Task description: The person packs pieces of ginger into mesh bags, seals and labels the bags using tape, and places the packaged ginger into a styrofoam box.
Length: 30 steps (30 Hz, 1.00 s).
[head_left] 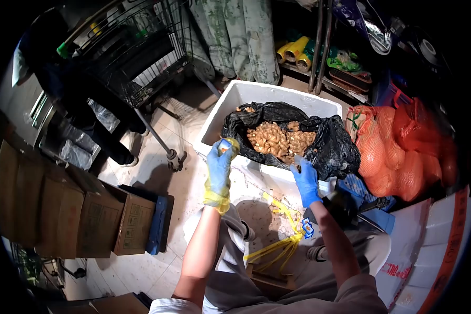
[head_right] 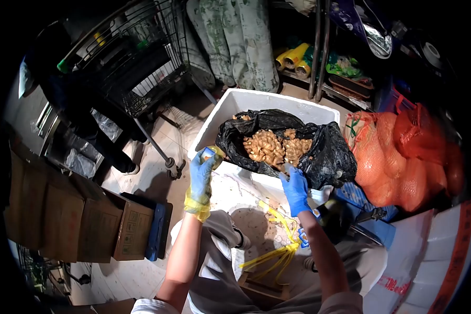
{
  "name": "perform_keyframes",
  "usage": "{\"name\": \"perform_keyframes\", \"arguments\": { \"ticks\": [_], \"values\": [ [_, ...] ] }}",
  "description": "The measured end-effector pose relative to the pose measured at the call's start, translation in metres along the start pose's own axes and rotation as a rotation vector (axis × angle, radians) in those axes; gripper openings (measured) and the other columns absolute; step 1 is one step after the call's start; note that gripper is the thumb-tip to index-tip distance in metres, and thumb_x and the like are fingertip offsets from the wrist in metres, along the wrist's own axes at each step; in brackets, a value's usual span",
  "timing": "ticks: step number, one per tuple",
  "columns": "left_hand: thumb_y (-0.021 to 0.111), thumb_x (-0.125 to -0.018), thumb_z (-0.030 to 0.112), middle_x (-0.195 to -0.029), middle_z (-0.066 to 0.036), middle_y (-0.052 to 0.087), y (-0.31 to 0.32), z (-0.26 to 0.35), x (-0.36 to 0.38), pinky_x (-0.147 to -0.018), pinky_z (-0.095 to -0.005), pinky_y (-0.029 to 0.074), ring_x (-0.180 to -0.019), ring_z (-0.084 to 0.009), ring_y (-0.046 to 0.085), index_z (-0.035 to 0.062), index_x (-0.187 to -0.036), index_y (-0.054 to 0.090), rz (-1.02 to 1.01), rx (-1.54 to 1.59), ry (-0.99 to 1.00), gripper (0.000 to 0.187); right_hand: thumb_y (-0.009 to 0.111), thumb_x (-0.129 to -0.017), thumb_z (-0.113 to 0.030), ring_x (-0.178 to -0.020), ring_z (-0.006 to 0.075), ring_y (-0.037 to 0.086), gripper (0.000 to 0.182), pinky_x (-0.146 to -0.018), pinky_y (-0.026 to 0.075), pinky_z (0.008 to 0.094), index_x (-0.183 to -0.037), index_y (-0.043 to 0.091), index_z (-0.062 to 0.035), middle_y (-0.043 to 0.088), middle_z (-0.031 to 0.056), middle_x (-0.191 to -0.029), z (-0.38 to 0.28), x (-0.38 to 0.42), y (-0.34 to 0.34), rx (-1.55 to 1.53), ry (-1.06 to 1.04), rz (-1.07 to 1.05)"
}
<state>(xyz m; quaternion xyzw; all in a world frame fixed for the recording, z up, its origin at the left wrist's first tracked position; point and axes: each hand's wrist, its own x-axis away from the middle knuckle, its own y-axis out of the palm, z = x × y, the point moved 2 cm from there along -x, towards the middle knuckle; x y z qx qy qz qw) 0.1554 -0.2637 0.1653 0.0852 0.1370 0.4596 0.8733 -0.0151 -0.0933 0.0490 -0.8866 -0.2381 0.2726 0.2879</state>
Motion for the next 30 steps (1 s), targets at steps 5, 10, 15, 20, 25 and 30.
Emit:
{"name": "perform_keyframes", "arguments": {
  "ticks": [5, 10, 15, 20, 25, 30],
  "values": [
    [0.056, -0.074, 0.009, -0.085, -0.006, 0.056, 0.014, -0.008, 0.006, -0.071, -0.0228, 0.044, -0.075, -0.0118, 0.054, -0.0038, -0.097, 0.05, 0.03, 0.013, -0.009, 0.027, 0.06, -0.069, -0.029, -0.087, 0.0297, 0.052, 0.042, -0.078, 0.04, 0.0353, -0.099, 0.052, -0.0012, 0.056, 0.0162, -0.093, 0.014, 0.007, -0.014, 0.11, -0.007, -0.055],
    [0.056, -0.074, 0.008, -0.084, -0.007, 0.056, 0.027, -0.005, 0.01, -0.068, -0.0212, 0.044, -0.073, -0.0111, 0.053, -0.0044, -0.098, 0.048, 0.075, 0.055, -0.049, 0.028, 0.063, -0.064, -0.035, -0.079, 0.0291, 0.052, 0.045, -0.072, 0.039, 0.0366, -0.092, 0.056, 0.0, 0.056, 0.0131, -0.086, 0.042, 0.022, -0.025, 0.279, -0.235, -0.248],
    [0.053, -0.077, 0.009, -0.076, 0.001, 0.049, 0.029, -0.012, 0.009, -0.058, -0.018, 0.038, -0.065, -0.0054, 0.042, -0.0011, -0.094, 0.049, 0.068, 0.079, 0.006, 0.02, 0.064, -0.053, -0.055, -0.079, 0.0333, 0.055, 0.058, -0.071, 0.042, 0.0404, -0.086, 0.058, -0.0086, 0.059, 0.0146, -0.08, 0.054, 0.013, -0.013, 0.422, -0.042, -0.509],
    [0.054, -0.077, 0.01, -0.074, -0.001, 0.051, 0.03, -0.006, 0.01, -0.058, -0.0205, 0.039, -0.066, -0.0061, 0.044, -0.0022, -0.092, 0.049, 0.086, -0.001, 0.041, 0.021, 0.062, -0.056, -0.051, -0.07, 0.0339, 0.055, 0.05, -0.064, 0.041, 0.041, -0.079, 0.058, -0.0069, 0.058, 0.0164, -0.072, 0.056, 0.014, -0.009, 0.453, -0.051, -0.49],
    [0.054, -0.077, 0.01, -0.074, -0.001, 0.051, 0.033, -0.003, 0.01, -0.058, -0.0208, 0.039, -0.066, -0.0061, 0.044, -0.0013, -0.09, 0.051, 0.097, 0.003, -0.01, 0.017, 0.06, -0.055, -0.058, -0.071, 0.0352, 0.055, 0.057, -0.067, 0.042, 0.0416, -0.076, 0.057, -0.0043, 0.058, 0.0192, -0.072, 0.06, 0.011, -0.004, 0.624, 0.003, -0.526],
    [0.054, -0.076, 0.016, -0.076, -0.012, 0.057, 0.036, -0.017, 0.005, -0.062, -0.0289, 0.042, -0.067, -0.0166, 0.053, -0.0035, -0.096, 0.05, 0.171, -0.067, -0.016, 0.029, 0.059, -0.053, -0.062, -0.068, 0.0359, 0.056, 0.063, -0.064, 0.043, 0.0421, -0.074, 0.058, -0.002, 0.057, 0.0215, -0.068, 0.068, 0.01, 0.0, 0.676, -0.043, -0.505]
  ]
}}
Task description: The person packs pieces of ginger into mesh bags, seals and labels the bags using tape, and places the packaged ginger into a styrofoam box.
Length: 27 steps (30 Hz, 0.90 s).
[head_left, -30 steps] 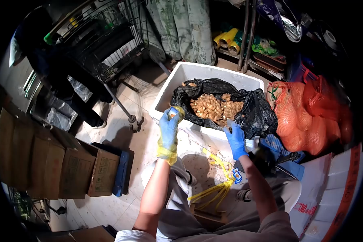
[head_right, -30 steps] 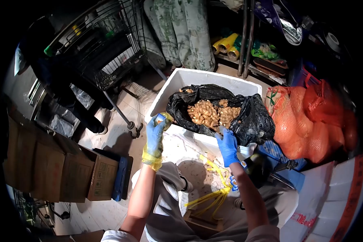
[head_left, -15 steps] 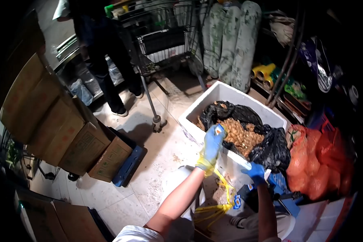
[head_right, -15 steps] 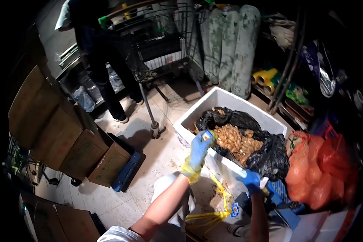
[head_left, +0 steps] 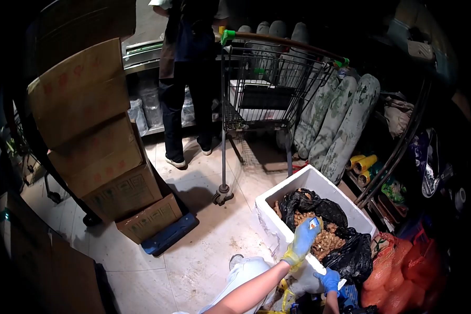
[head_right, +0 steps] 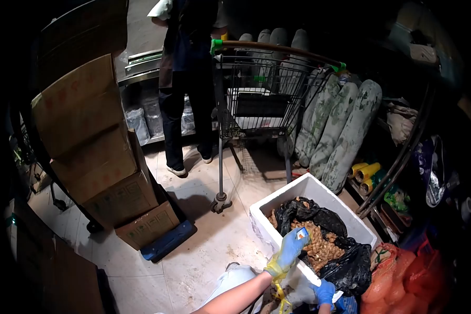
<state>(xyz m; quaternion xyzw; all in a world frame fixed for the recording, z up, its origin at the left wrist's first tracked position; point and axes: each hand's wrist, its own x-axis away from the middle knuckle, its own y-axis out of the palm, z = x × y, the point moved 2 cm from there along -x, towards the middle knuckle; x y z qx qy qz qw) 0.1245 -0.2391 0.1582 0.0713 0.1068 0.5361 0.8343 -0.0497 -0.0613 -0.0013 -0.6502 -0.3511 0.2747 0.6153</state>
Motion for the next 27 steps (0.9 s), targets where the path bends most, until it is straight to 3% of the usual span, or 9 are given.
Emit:
{"name": "perform_keyframes", "arguments": {
  "ticks": [6, 14, 17, 19, 20, 21, 22, 24, 27],
  "values": [
    [0.054, -0.074, 0.019, -0.073, -0.016, 0.057, -0.001, 0.006, -0.003, -0.06, -0.0312, 0.042, -0.066, -0.021, 0.056, -0.0021, -0.094, 0.051, -0.007, -0.009, 0.029, 0.028, 0.057, -0.052, -0.064, -0.07, 0.0359, 0.056, 0.067, -0.065, 0.043, 0.0416, -0.077, 0.059, -0.0016, 0.058, 0.0211, -0.071, -0.009, 0.001, -0.01, 0.018, 0.049, -0.078],
    [0.054, -0.073, 0.015, -0.073, -0.014, 0.056, 0.018, 0.009, -0.004, -0.061, -0.0313, 0.041, -0.066, -0.0202, 0.053, -0.0003, -0.09, 0.051, -0.016, 0.033, -0.013, 0.023, 0.056, -0.06, -0.058, -0.065, 0.0339, 0.056, 0.054, -0.059, 0.043, 0.0412, -0.074, 0.06, -0.0056, 0.058, 0.0176, -0.067, -0.048, 0.017, -0.016, 0.041, -0.013, -0.103],
    [0.056, -0.073, 0.015, -0.073, -0.012, 0.056, 0.022, 0.013, 0.0, -0.06, -0.0293, 0.042, -0.065, -0.0161, 0.053, -0.0024, -0.091, 0.052, -0.059, 0.061, -0.046, 0.026, 0.055, -0.058, -0.061, -0.052, 0.0321, 0.053, 0.053, -0.049, 0.039, 0.0426, -0.058, 0.053, -0.0081, 0.053, 0.0133, -0.052, -0.072, 0.037, 0.013, -0.049, -0.099, 0.263],
    [0.056, -0.073, 0.012, -0.074, -0.009, 0.056, 0.026, -0.012, -0.001, -0.059, -0.0257, 0.042, -0.063, -0.0138, 0.052, -0.0046, -0.091, 0.051, -0.062, 0.177, -0.069, 0.025, 0.056, -0.056, -0.061, -0.049, 0.0301, 0.051, 0.05, -0.047, 0.039, 0.0416, -0.057, 0.053, -0.0113, 0.049, 0.0107, -0.047, -0.077, 0.044, 0.018, -0.039, -0.039, 0.398],
    [0.055, -0.073, 0.01, -0.075, -0.008, 0.056, 0.023, -0.008, 0.004, -0.058, -0.0236, 0.042, -0.063, -0.0126, 0.052, -0.005, -0.092, 0.051, -0.08, 0.257, -0.115, 0.024, 0.057, -0.058, -0.058, -0.051, 0.0298, 0.052, 0.046, -0.049, 0.039, 0.0415, -0.063, 0.054, -0.0124, 0.051, 0.01, -0.051, -0.08, 0.046, 0.013, -0.044, -0.002, 0.282],
    [0.055, -0.074, 0.008, -0.075, -0.006, 0.056, 0.015, -0.001, 0.007, -0.057, -0.0215, 0.042, -0.062, -0.0113, 0.051, -0.0055, -0.092, 0.051, -0.094, 0.336, -0.166, 0.023, 0.059, -0.06, -0.054, -0.056, 0.0305, 0.053, 0.044, -0.051, 0.04, 0.0413, -0.073, 0.055, -0.0116, 0.054, 0.0105, -0.057, -0.08, 0.049, 0.017, -0.133, -0.139, 0.42],
    [0.055, -0.074, 0.007, -0.076, -0.005, 0.056, 0.01, 0.001, 0.006, -0.057, -0.0205, 0.041, -0.062, -0.0101, 0.051, -0.005, -0.092, 0.051, -0.096, 0.35, -0.146, 0.022, 0.061, -0.061, -0.048, -0.059, 0.0315, 0.054, 0.042, -0.054, 0.041, 0.0416, -0.079, 0.055, -0.0103, 0.056, 0.0111, -0.063, -0.079, 0.05, 0.018, -0.107, -0.081, 0.396],
    [0.054, -0.075, 0.006, -0.076, -0.003, 0.054, -0.004, 0.01, 0.004, -0.057, -0.0196, 0.041, -0.062, -0.0085, 0.05, -0.0038, -0.09, 0.051, -0.082, 0.403, -0.105, 0.019, 0.064, -0.061, -0.046, -0.074, 0.0335, 0.056, 0.045, -0.062, 0.044, 0.0411, -0.085, 0.056, -0.0077, 0.059, 0.016, -0.078, -0.088, 0.047, -0.002, -0.266, 0.118, 0.04],
    [0.056, -0.075, 0.007, -0.075, -0.002, 0.054, -0.024, 0.02, -0.005, -0.058, -0.0194, 0.042, -0.062, -0.0078, 0.049, -0.002, -0.088, 0.052, -0.026, 0.363, -0.054, 0.017, 0.06, -0.067, -0.04, -0.069, 0.0337, 0.056, 0.043, -0.064, 0.044, 0.0409, -0.09, 0.055, -0.0036, 0.059, 0.0152, -0.076, -0.083, 0.052, 0.0, -0.343, -0.039, 0.262]
  ]
}}
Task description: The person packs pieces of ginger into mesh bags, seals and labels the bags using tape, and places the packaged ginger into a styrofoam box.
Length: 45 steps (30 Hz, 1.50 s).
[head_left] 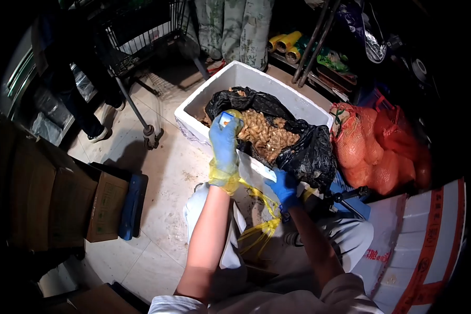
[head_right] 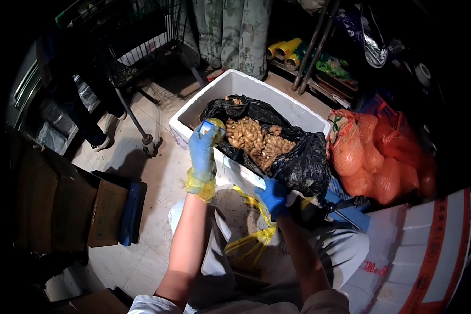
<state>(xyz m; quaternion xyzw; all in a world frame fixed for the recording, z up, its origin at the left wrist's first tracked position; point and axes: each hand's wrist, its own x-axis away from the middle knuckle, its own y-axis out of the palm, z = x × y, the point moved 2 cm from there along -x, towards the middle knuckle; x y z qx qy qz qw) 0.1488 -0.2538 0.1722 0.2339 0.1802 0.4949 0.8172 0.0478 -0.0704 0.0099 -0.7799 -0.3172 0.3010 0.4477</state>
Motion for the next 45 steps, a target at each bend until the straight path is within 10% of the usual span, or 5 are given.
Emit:
{"name": "perform_keyframes", "arguments": {
  "ticks": [8, 17, 26, 30, 45],
  "values": [
    [0.055, -0.075, 0.01, -0.08, -0.002, 0.054, -0.026, 0.01, -0.034, -0.064, -0.0199, 0.041, -0.071, -0.0091, 0.051, -0.0021, -0.09, 0.052, -0.224, -0.189, 0.049, 0.019, 0.055, -0.076, -0.018, -0.081, 0.025, 0.054, 0.022, -0.067, 0.041, 0.0336, -0.091, 0.055, -0.002, 0.056, 0.0136, -0.089, -0.003, 0.046, -0.056, -0.444, 0.274, 0.336],
    [0.055, -0.07, 0.014, -0.089, -0.019, 0.053, -0.163, -0.049, -0.195, -0.073, -0.041, 0.04, -0.083, -0.0343, 0.051, 0.0022, -0.093, 0.048, 0.038, -1.828, 0.537, 0.027, 0.057, -0.077, -0.027, -0.084, 0.0221, 0.048, 0.039, -0.072, 0.038, 0.0322, -0.102, 0.045, 0.0002, 0.051, 0.013, -0.094, 0.053, 0.053, -0.001, -0.458, 0.563, 0.433],
    [0.059, -0.064, 0.012, -0.078, -0.02, 0.054, -0.209, -0.12, -0.305, -0.063, -0.0393, 0.042, -0.074, -0.0352, 0.052, 0.0021, -0.082, 0.053, -0.351, -1.825, 0.454, 0.021, 0.049, -0.08, -0.018, -0.083, 0.0337, 0.05, 0.037, -0.061, 0.043, 0.0396, -0.11, 0.038, -0.0001, 0.046, 0.0239, -0.101, 0.04, 0.047, 0.003, 0.512, 0.466, 0.073],
    [0.057, -0.065, 0.015, -0.078, -0.018, 0.056, -0.196, -0.109, -0.282, -0.064, -0.0399, 0.042, -0.075, -0.0364, 0.053, 0.0049, -0.079, 0.053, -0.213, -1.753, 0.397, 0.018, 0.047, -0.079, -0.014, -0.077, 0.0326, 0.052, 0.027, -0.059, 0.044, 0.0395, -0.104, 0.045, -0.0041, 0.05, 0.0219, -0.094, 0.053, 0.053, 0.016, -0.152, 0.771, 0.289],
    [0.06, -0.065, 0.019, -0.076, -0.016, 0.058, -0.186, -0.059, -0.17, -0.063, -0.0391, 0.043, -0.073, -0.0331, 0.056, 0.0061, -0.077, 0.054, -0.1, -1.829, 0.148, 0.019, 0.045, -0.079, -0.028, -0.066, 0.0283, 0.055, 0.025, -0.056, 0.044, 0.0375, -0.087, 0.054, -0.0061, 0.055, 0.0127, -0.074, 0.123, 0.0, -0.003, 0.171, 0.882, 0.577]
  ]
}}
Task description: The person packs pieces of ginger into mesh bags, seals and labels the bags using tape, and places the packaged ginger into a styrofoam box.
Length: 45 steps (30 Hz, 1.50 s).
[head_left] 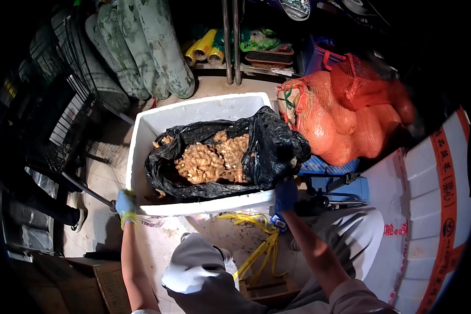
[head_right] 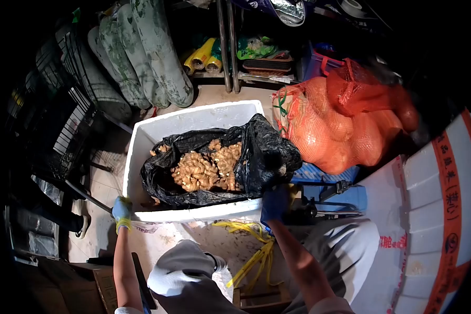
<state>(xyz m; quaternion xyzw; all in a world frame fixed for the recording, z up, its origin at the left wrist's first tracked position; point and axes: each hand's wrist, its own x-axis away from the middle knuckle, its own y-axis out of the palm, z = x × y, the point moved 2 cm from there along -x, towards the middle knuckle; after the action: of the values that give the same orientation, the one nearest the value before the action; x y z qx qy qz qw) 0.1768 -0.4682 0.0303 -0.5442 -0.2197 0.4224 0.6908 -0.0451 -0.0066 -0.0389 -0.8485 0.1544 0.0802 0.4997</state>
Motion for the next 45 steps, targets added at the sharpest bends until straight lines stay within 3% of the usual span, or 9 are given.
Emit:
{"name": "perform_keyframes", "arguments": {
  "ticks": [11, 16, 19, 29, 34, 36, 39, 41, 45],
  "values": [
    [0.061, -0.065, 0.017, -0.072, -0.013, 0.059, -0.004, 0.013, 0.104, -0.06, -0.0379, 0.044, -0.069, -0.0312, 0.057, 0.0079, -0.078, 0.054, 0.048, 0.049, -0.053, 0.017, 0.048, -0.07, -0.017, -0.06, 0.0203, 0.055, 0.014, -0.052, 0.042, 0.032, -0.062, 0.052, -0.007, 0.055, 0.0089, -0.065, 0.007, -0.093, 0.035, 0.352, -0.207, 0.218],
    [0.058, -0.068, 0.022, -0.077, -0.016, 0.059, 0.005, 0.002, 0.112, -0.062, -0.0398, 0.044, -0.072, -0.0332, 0.056, 0.0072, -0.09, 0.052, -0.004, -0.052, -0.02, 0.027, 0.05, -0.069, -0.015, -0.062, 0.0235, 0.057, 0.011, -0.054, 0.043, 0.0329, -0.063, 0.054, -0.0071, 0.058, 0.0103, -0.067, -0.046, -0.079, -0.027, 0.458, -0.326, -0.214],
    [0.063, -0.063, 0.026, -0.075, -0.016, 0.059, 0.003, -0.003, 0.103, -0.063, -0.0389, 0.044, -0.073, -0.0326, 0.057, 0.0068, -0.086, 0.054, -0.18, 0.14, -0.061, 0.031, 0.051, -0.074, -0.022, -0.076, 0.0135, 0.049, 0.019, -0.066, 0.04, 0.0233, -0.087, 0.051, -0.0085, 0.051, 0.0031, -0.084, 0.029, -0.106, 0.077, 0.233, 0.149, 0.016],
    [0.061, -0.063, 0.027, -0.083, -0.016, 0.059, -0.009, 0.004, 0.099, -0.071, -0.0373, 0.044, -0.081, -0.0337, 0.055, 0.0085, -0.093, 0.053, -0.29, -0.003, -0.068, 0.036, 0.052, -0.074, -0.022, -0.066, 0.0152, 0.05, 0.021, -0.057, 0.041, 0.0265, -0.089, 0.049, -0.0078, 0.052, 0.0058, -0.079, 0.085, -0.086, 0.133, 0.493, -0.109, -0.135],
    [0.062, -0.063, 0.026, -0.081, -0.015, 0.059, 0.047, -0.061, 0.098, -0.069, -0.0336, 0.044, -0.076, -0.0294, 0.057, 0.0045, -0.093, 0.051, -0.333, 0.252, -0.219, 0.038, 0.041, -0.08, -0.016, -0.075, 0.0141, 0.047, 0.051, -0.07, 0.037, 0.0213, -0.126, 0.024, -0.0014, 0.048, 0.0066, -0.097, 0.028, -0.08, 0.13, 0.652, 0.331, 0.0],
    [0.063, -0.063, 0.022, -0.079, -0.013, 0.059, -0.022, 0.009, 0.134, -0.065, -0.0312, 0.045, -0.071, -0.023, 0.057, 0.0038, -0.093, 0.05, -0.39, 0.126, -0.263, 0.037, 0.04, -0.078, -0.011, -0.079, 0.0172, 0.051, 0.057, -0.073, 0.039, 0.0239, -0.13, 0.016, -0.0034, 0.048, 0.0126, -0.1, 0.012, -0.08, 0.107, 0.612, 0.399, 0.249],
    [0.063, -0.065, 0.015, -0.076, -0.008, 0.057, -0.039, 0.036, 0.162, -0.06, -0.0275, 0.045, -0.066, -0.0136, 0.054, 0.003, -0.09, 0.049, -0.457, 0.215, -0.394, 0.031, 0.046, -0.07, -0.005, -0.053, 0.0168, 0.054, 0.071, -0.042, 0.045, 0.0291, -0.131, 0.01, -0.0051, 0.048, 0.0102, -0.072, -0.024, -0.08, 0.042, 0.281, 0.55, 0.101],
    [0.062, -0.066, 0.013, -0.076, -0.007, 0.057, -0.033, 0.029, 0.181, -0.06, -0.0277, 0.044, -0.065, -0.0141, 0.053, 0.0024, -0.087, 0.048, -0.471, 0.204, -0.428, 0.028, 0.054, -0.061, -0.001, -0.064, 0.0306, 0.057, 0.085, -0.051, 0.047, 0.0341, -0.129, 0.004, -0.0013, 0.044, 0.0268, -0.089, -0.031, -0.086, 0.026, 0.008, 0.583, -0.061],
    [0.06, -0.067, 0.007, -0.079, -0.002, 0.055, 0.021, -0.057, 0.207, -0.061, -0.027, 0.043, -0.065, -0.0137, 0.051, 0.0085, -0.085, 0.048, -0.554, 0.637, -0.463, 0.022, 0.052, -0.064, -0.002, -0.089, 0.0288, 0.05, 0.08, -0.072, 0.043, 0.0314, -0.13, 0.006, -0.0018, 0.037, 0.0279, -0.11, -0.058, -0.081, -0.003, -0.018, 0.4, -0.111]
  ]
}}
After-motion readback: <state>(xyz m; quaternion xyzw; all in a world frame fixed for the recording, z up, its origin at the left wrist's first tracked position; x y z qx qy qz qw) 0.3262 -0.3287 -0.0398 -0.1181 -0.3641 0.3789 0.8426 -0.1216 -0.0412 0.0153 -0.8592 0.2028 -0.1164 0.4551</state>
